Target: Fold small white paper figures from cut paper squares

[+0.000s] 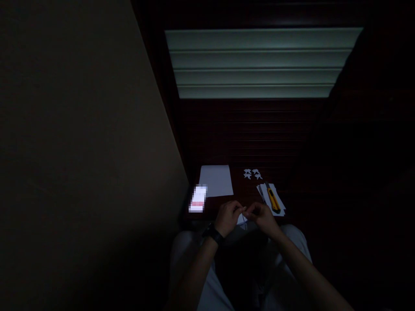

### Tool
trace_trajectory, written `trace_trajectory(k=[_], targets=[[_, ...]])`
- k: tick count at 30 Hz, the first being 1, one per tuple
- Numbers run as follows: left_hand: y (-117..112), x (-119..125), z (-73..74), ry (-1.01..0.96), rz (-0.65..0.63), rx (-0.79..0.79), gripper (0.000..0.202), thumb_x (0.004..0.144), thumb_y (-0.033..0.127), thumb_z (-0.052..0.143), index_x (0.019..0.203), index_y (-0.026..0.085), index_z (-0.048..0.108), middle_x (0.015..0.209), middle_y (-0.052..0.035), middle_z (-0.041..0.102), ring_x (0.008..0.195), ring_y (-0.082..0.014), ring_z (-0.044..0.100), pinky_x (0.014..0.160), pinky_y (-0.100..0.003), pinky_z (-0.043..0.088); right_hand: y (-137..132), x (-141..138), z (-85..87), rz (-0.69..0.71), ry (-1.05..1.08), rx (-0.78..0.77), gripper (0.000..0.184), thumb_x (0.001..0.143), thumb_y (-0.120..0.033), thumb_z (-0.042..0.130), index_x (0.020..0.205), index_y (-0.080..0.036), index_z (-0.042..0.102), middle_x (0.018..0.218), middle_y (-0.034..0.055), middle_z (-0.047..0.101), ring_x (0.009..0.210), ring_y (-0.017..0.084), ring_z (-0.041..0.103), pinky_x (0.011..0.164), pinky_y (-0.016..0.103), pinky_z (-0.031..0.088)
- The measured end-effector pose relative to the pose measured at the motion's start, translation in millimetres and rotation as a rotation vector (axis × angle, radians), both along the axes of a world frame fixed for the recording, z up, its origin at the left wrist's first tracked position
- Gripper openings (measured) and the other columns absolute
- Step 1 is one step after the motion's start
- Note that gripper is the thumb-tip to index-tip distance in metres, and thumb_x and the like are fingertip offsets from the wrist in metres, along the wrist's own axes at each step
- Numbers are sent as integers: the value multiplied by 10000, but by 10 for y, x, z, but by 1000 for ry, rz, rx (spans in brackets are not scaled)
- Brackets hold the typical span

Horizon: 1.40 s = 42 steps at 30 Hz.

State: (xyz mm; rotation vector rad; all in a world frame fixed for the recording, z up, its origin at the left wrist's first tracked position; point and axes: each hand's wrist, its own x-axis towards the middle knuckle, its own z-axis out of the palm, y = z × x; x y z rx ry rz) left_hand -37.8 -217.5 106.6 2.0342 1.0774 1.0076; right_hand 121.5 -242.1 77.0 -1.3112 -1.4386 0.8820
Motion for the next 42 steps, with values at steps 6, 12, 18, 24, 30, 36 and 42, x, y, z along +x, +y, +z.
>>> trace_trajectory(k=[6,12,18,24,30,36,42], targets=[[-34,-20,46,23,-43,15,150,816,241,518,751,189,644,760,-19,656,742,-152,592,671,-235,417,-12,1,17,-45,-41,5,167,686,-314,664,638,-172,590,615,11,614,581,153,547,550,258,416],[-19,-46,63,18,-71,19,162,817,221,507,773,184,659,784,-26,664,753,-157,598,692,-242,432,-33,-1,54,-58,-49,20,165,689,-314,662,644,-180,576,638,15,618,598,160,552,568,271,422],[-26,-54,61,26,-36,42,182,829,181,473,774,178,647,788,-35,643,772,-163,584,691,-249,415,-70,-45,159,52,2,5,208,687,-269,661,848,-189,557,713,-2,623,650,155,584,602,268,454],[-64,-61,92,29,-40,58,201,843,180,453,783,179,645,800,-35,633,768,-157,580,685,-243,414,-64,-46,223,58,1,22,278,608,-176,686,822,-204,511,723,-23,571,644,139,542,591,252,432],[-102,-46,118,44,-22,86,222,858,161,422,805,180,637,808,-32,613,761,-147,571,697,-238,421,-72,-61,255,69,-63,28,324,597,-154,670,873,-216,510,762,-20,563,671,146,525,607,256,412],[-128,-15,122,35,-39,107,253,866,160,407,823,184,655,825,-39,613,780,-149,572,718,-240,432,-46,-78,239,64,10,19,337,579,-132,663,860,-222,499,732,-30,534,644,136,499,560,236,392],[-121,-42,177,33,-110,47,202,833,202,487,829,201,688,830,-33,653,777,-155,590,712,-241,436,-33,-36,205,74,12,-6,349,561,-111,674,842,-217,498,677,-55,516,589,116,482,513,213,372]])
